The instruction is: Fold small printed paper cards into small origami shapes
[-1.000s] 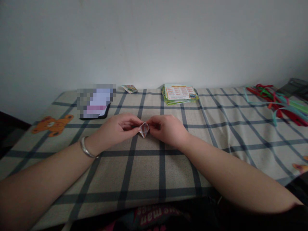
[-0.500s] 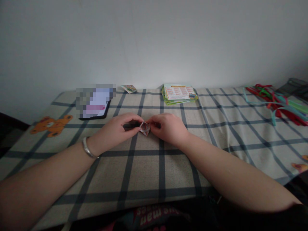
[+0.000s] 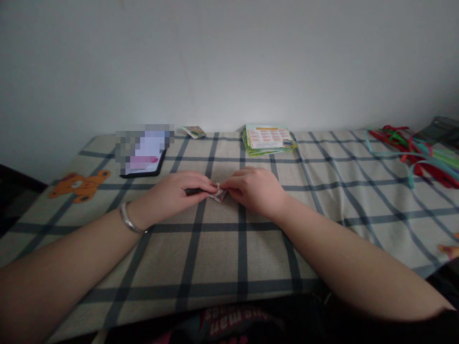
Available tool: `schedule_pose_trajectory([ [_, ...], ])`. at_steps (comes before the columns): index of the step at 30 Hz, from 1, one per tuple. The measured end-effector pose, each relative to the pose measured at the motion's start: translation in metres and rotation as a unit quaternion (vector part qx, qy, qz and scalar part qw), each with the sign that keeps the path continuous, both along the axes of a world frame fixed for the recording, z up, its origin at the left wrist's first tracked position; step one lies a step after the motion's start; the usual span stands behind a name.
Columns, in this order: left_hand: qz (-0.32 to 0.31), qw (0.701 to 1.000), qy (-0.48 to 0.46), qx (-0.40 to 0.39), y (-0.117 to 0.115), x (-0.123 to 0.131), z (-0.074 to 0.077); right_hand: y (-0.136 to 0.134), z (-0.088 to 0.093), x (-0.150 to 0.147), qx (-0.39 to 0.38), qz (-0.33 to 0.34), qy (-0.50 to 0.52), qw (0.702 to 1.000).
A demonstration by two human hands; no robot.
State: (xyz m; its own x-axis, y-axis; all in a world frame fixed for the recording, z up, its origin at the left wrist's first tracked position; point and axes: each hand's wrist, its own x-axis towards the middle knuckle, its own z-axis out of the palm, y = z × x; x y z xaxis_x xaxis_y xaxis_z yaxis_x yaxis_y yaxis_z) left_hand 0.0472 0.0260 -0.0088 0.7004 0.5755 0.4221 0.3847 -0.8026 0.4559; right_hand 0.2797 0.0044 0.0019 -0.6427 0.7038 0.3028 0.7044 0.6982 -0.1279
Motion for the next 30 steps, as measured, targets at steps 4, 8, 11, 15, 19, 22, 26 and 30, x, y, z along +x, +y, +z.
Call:
schedule_pose_trajectory([
  [4,-0.006,1.0,0.012,0.017,0.0,0.0,0.0,0.0,0.0,0.0,-0.01,0.005,0.011,1.0],
  [8,-0.018,0.999,0.032,0.023,0.0,-0.002,0.002,0.0,-0.001,-0.002,-0.037,0.003,0.041,0.998],
  [11,-0.034,0.998,0.049,0.019,0.0,-0.003,0.005,0.001,-0.003,-0.003,-0.064,0.001,0.064,0.996],
  [15,-0.034,0.994,0.101,0.033,-0.003,-0.003,0.009,0.003,-0.006,-0.005,-0.063,-0.012,0.076,0.995],
  [19,-0.033,0.991,0.123,0.049,-0.005,-0.002,0.011,0.003,-0.009,-0.006,-0.054,-0.022,0.078,0.995],
  [22,-0.035,0.991,0.117,0.054,-0.005,-0.001,0.008,0.003,-0.01,-0.007,-0.05,-0.039,0.074,0.995],
  [26,-0.013,0.996,0.085,0.037,-0.004,-0.001,0.003,0.003,-0.008,-0.007,-0.048,-0.043,0.061,0.996],
  [30,0.035,0.997,0.068,0.021,-0.004,0.001,-0.002,0.001,-0.006,-0.008,-0.04,-0.05,0.043,0.997],
])
